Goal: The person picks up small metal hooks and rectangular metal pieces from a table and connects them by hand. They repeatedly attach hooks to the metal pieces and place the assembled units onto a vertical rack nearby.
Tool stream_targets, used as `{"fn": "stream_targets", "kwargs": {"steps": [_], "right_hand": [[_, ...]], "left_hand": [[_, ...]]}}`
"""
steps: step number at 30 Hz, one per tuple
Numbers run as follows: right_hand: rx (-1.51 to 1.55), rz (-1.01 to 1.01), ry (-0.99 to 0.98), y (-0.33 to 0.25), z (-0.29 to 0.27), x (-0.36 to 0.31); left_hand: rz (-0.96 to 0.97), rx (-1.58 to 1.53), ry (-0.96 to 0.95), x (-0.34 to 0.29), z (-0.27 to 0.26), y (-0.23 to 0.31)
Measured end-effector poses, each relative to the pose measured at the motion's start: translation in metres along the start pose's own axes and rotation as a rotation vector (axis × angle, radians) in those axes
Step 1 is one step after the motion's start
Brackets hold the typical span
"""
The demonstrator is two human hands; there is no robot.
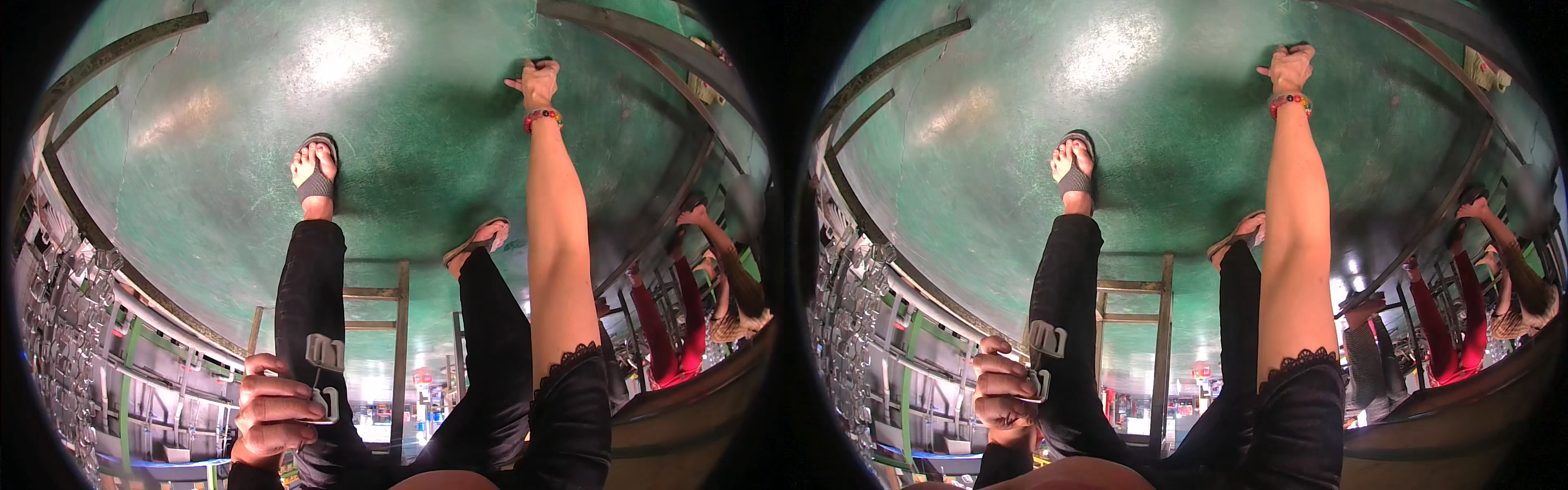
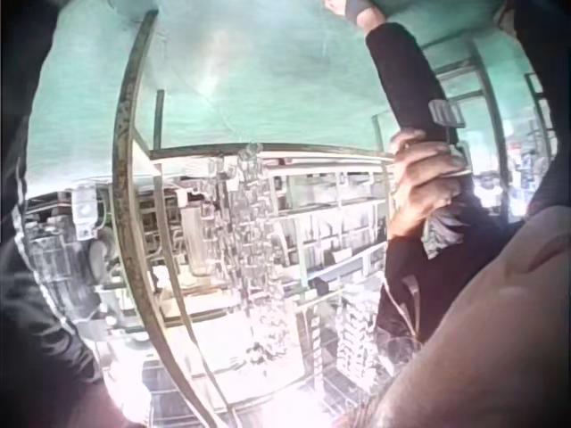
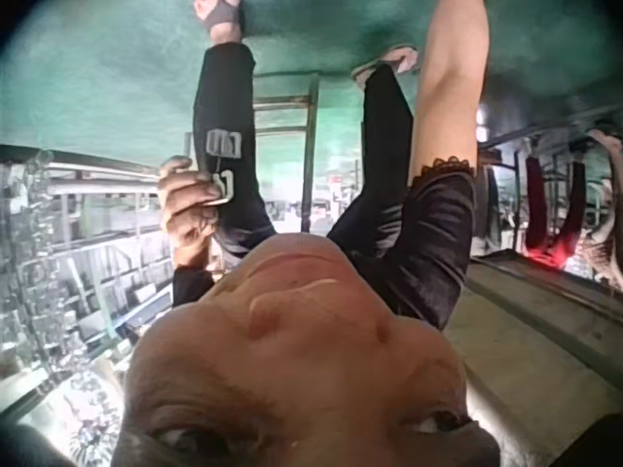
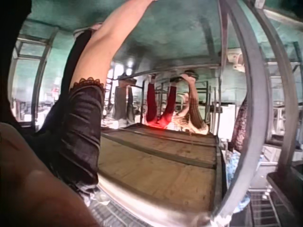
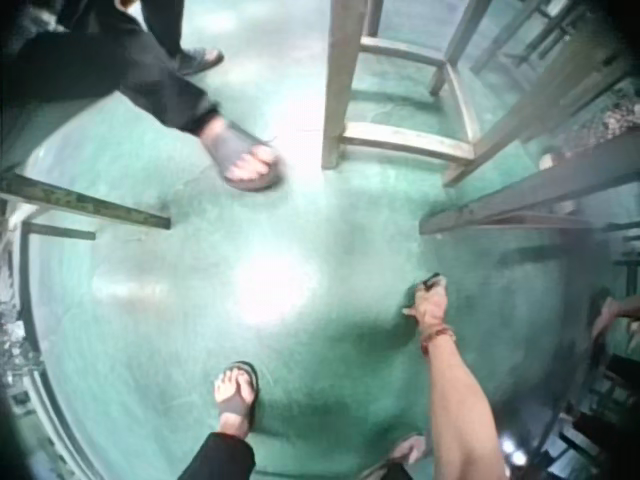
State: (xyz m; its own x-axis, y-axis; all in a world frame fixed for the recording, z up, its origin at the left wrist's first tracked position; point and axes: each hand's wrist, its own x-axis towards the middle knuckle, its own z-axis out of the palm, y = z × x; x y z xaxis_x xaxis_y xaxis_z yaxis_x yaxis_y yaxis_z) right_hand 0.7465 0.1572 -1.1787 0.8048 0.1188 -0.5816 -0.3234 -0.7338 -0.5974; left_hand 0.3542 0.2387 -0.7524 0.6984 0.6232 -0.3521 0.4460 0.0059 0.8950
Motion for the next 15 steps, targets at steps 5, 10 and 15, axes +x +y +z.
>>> {"fn": "stream_targets", "kwargs": {"steps": [5,10,15], "right_hand": [[0.124,-0.080,-0.012,0.022,-0.046,-0.064],[0.502,-0.158,-0.172,0.013,-0.107,-0.273],[0.624,-0.182,-0.243,-0.088,-0.195,-0.474]], "left_hand": [[0.052,0.057,-0.061,-0.005,0.005,0.031],[0.386,0.035,-0.047,-0.035,0.016,0.098],[0.576,0.054,0.015,-0.096,0.020,0.181]]}}
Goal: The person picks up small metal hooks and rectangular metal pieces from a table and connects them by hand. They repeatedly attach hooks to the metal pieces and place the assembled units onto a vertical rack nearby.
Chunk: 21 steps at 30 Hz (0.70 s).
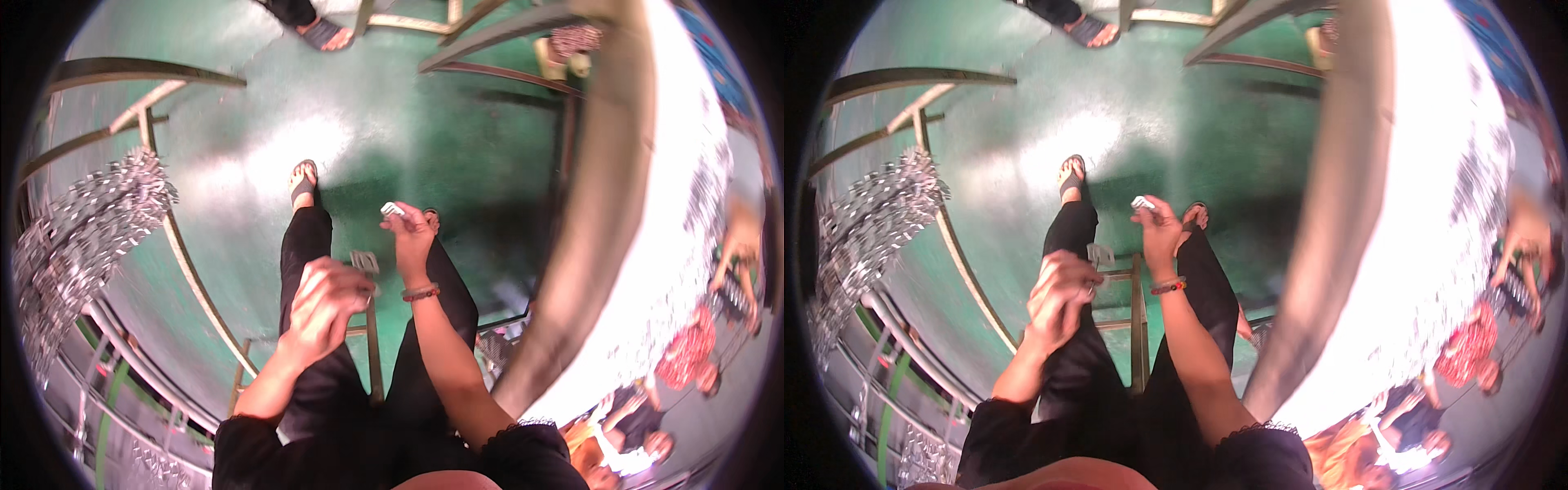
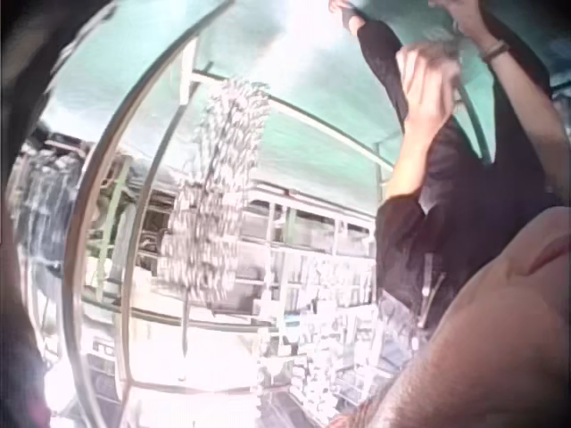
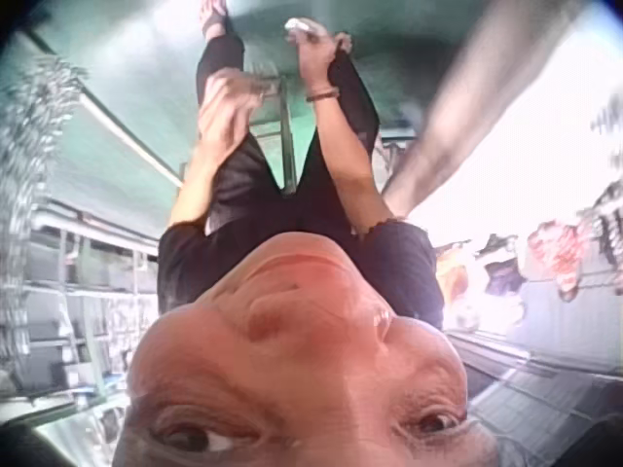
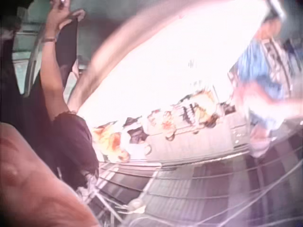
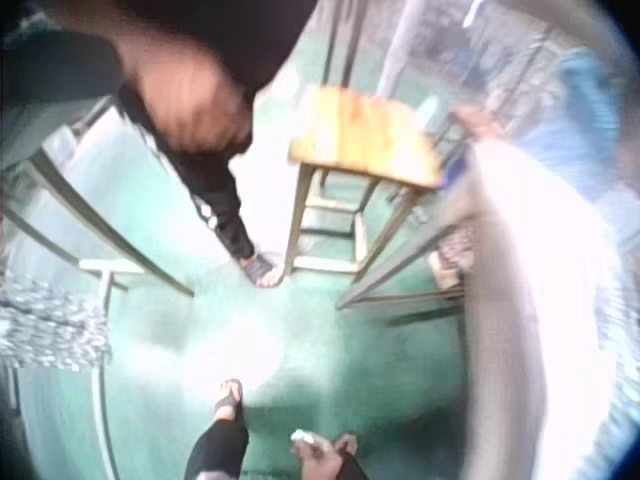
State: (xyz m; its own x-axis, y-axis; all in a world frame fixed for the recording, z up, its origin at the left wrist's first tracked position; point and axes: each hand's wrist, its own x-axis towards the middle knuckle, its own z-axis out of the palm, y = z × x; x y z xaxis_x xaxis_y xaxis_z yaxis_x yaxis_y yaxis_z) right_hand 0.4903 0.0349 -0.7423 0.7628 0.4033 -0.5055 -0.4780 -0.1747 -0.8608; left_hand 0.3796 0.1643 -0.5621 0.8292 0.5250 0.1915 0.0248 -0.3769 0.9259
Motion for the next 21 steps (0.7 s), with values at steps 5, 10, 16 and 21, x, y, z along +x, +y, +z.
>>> {"fn": "stream_targets", "kwargs": {"steps": [5,10,16,21], "right_hand": [[-0.179,-0.277,-0.137,-0.191,-0.001,-0.119],[-0.256,-0.558,-0.170,-0.293,-0.043,-0.240],[0.083,-0.629,-0.131,-0.306,-0.090,-0.336],[0.226,-0.583,-0.148,-0.290,-0.133,-0.368]], "left_hand": [[0.075,0.047,-0.029,-0.017,0.002,0.102],[0.192,0.109,-0.014,-0.036,0.013,0.190],[0.412,0.094,-0.065,-0.074,0.034,0.262],[0.323,-0.219,-0.068,-0.103,0.063,0.270]]}}
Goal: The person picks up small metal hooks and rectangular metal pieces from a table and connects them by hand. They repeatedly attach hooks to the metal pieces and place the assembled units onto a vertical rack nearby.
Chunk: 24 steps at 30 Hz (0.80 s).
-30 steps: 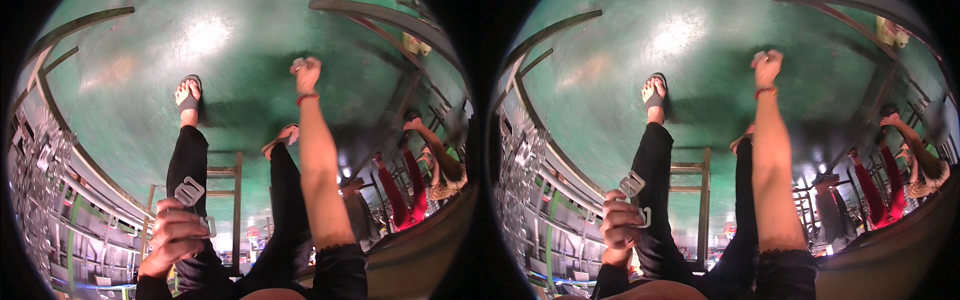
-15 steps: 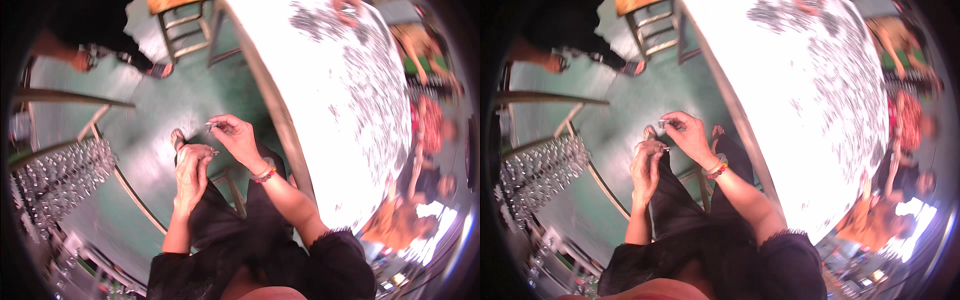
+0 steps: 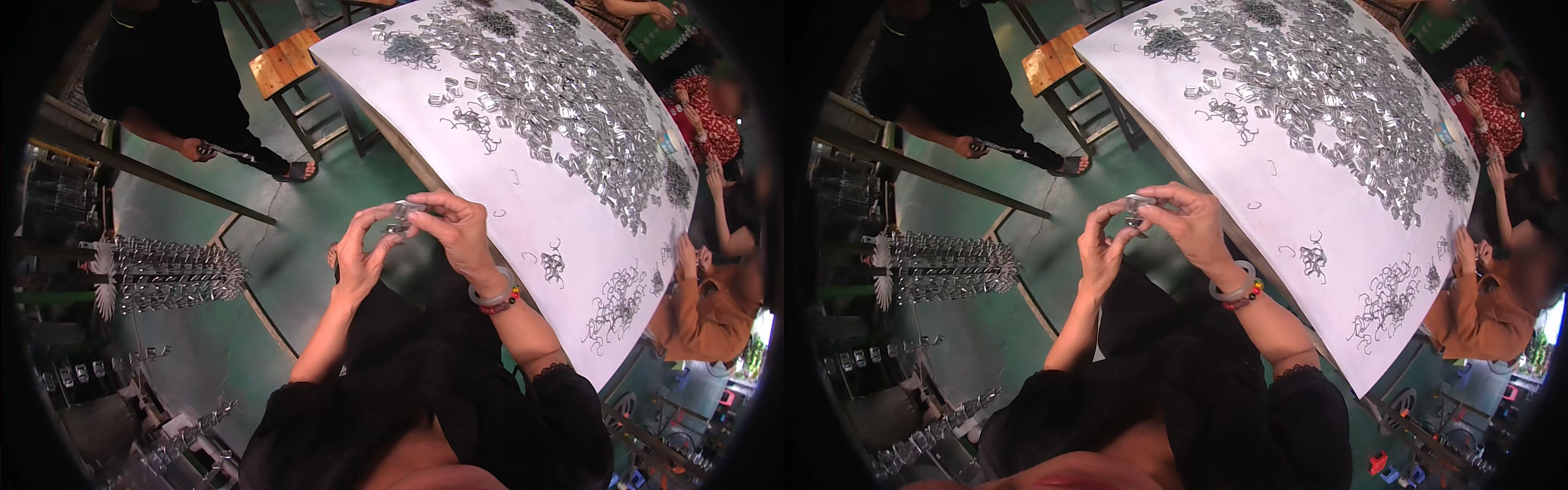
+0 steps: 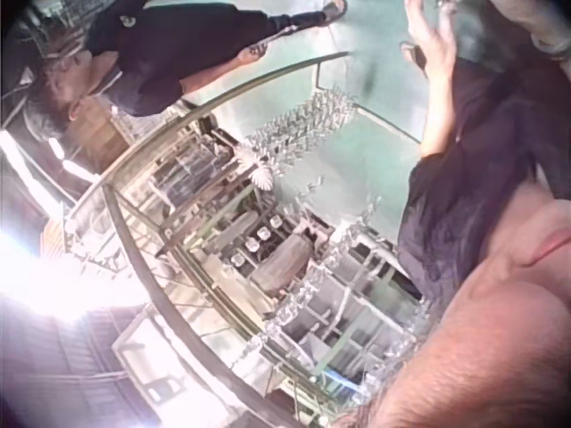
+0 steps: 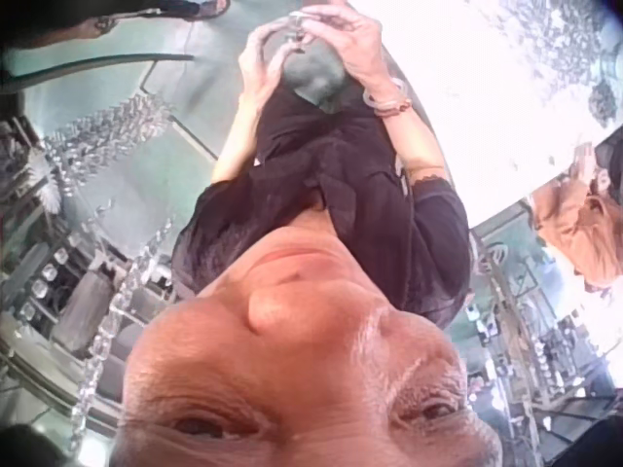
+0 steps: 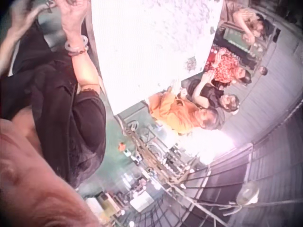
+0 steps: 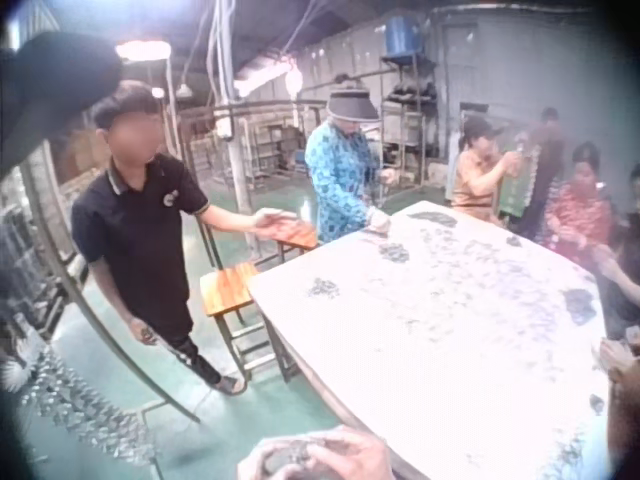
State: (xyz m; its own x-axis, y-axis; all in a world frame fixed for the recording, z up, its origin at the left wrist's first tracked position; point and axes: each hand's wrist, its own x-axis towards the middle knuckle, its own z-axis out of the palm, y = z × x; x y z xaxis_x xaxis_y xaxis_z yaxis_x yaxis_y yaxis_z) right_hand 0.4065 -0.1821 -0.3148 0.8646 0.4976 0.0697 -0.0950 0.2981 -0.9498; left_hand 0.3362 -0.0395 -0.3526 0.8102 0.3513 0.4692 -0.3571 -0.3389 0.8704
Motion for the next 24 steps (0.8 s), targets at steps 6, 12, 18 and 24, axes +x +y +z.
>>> {"fn": "stream_targets", "kwargs": {"steps": [6,12,18,24], "right_hand": [[0.036,0.109,-0.023,0.005,-0.050,-0.029],[-0.009,0.118,0.094,0.007,-0.081,-0.051],[-0.052,0.110,0.152,0.005,-0.095,-0.064],[-0.095,0.038,0.200,0.005,-0.089,-0.062]], "left_hand": [[-0.010,0.176,-0.088,0.095,0.056,-0.056],[0.220,0.651,-0.484,0.179,0.147,-0.165],[0.156,0.742,-0.450,0.166,0.141,-0.157],[-0.346,0.139,-0.344,0.105,0.110,-0.045]]}}
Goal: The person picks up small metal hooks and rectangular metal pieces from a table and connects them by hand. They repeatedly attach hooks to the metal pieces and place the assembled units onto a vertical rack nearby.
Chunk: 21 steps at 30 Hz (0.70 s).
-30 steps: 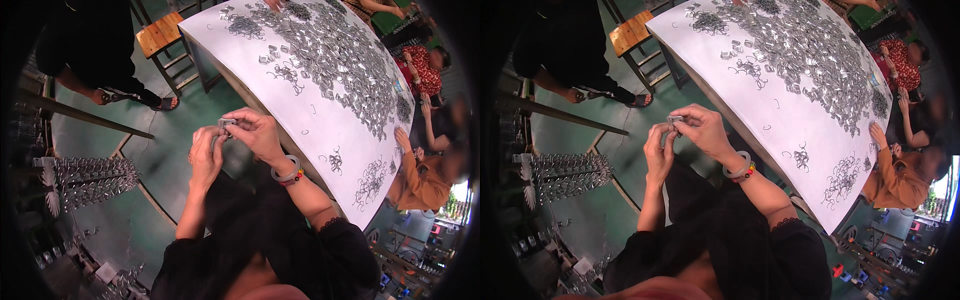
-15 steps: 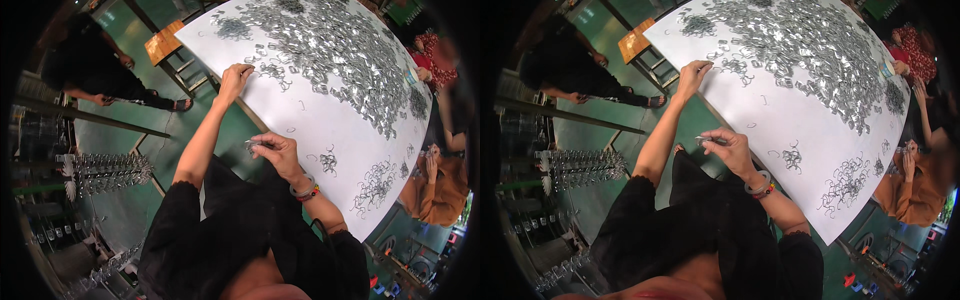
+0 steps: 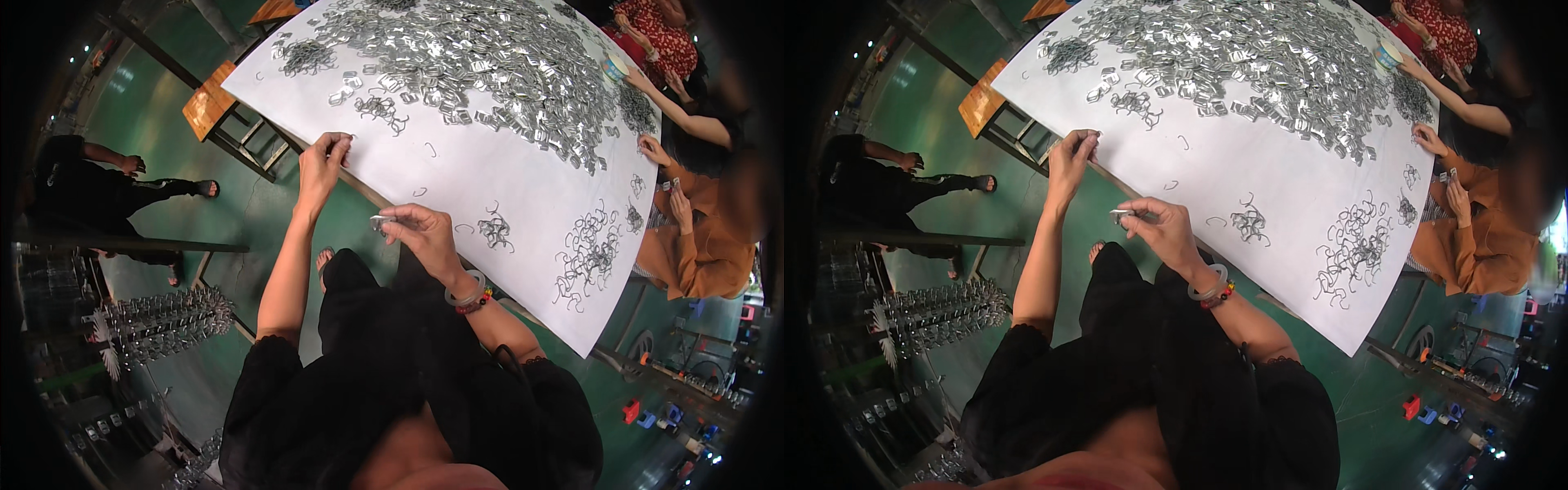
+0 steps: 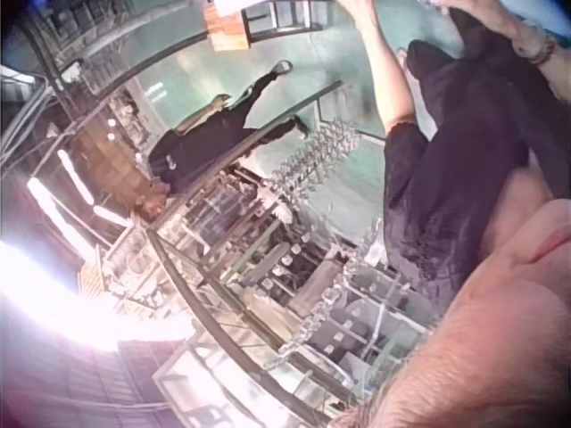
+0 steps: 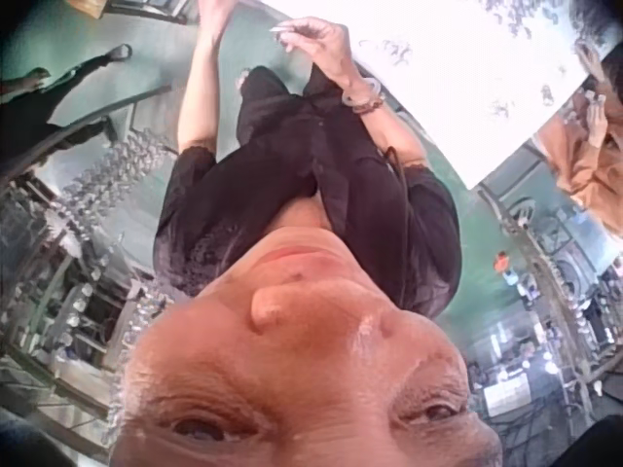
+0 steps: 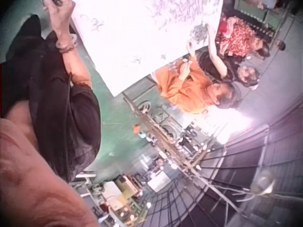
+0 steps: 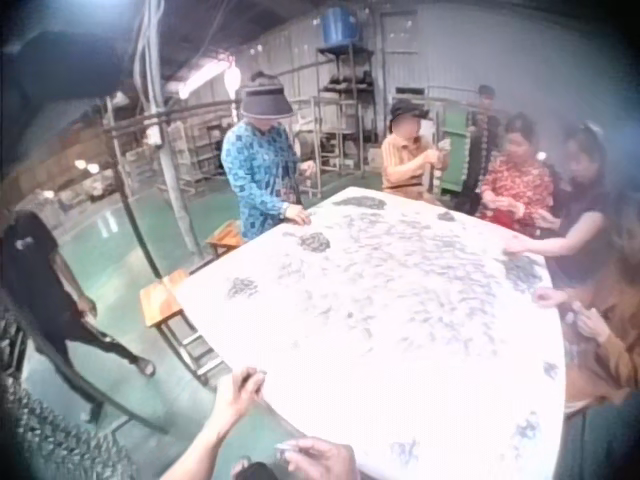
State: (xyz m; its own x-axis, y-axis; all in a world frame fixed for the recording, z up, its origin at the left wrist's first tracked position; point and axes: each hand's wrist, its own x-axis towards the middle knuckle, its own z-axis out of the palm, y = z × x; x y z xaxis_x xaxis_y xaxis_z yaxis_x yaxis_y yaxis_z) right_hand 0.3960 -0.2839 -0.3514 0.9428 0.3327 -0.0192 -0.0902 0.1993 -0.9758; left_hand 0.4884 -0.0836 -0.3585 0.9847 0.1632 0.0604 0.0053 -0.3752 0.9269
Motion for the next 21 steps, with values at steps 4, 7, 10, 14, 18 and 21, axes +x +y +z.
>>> {"fn": "stream_targets", "kwargs": {"steps": [4,7,10,14,18,21], "right_hand": [[0.034,-0.059,0.051,-0.006,0.009,-0.002],[0.131,-0.090,0.111,-0.011,0.022,-0.004],[0.105,-0.126,0.110,-0.014,0.030,-0.006],[-0.010,-0.237,0.057,-0.010,0.033,-0.005],[-0.135,-0.238,-0.081,-0.028,0.022,0.003],[-0.147,-0.058,0.010,-0.041,-0.030,0.043]], "left_hand": [[-0.041,-0.444,-0.099,-0.090,-0.019,0.045],[0.410,-0.001,0.016,-0.119,-0.020,0.053],[0.451,0.117,0.077,-0.129,-0.015,0.055],[0.420,0.027,0.100,-0.129,-0.013,0.048],[0.205,-0.242,0.008,-0.129,-0.011,0.033],[0.144,-0.261,-0.008,-0.133,-0.017,0.033]]}}
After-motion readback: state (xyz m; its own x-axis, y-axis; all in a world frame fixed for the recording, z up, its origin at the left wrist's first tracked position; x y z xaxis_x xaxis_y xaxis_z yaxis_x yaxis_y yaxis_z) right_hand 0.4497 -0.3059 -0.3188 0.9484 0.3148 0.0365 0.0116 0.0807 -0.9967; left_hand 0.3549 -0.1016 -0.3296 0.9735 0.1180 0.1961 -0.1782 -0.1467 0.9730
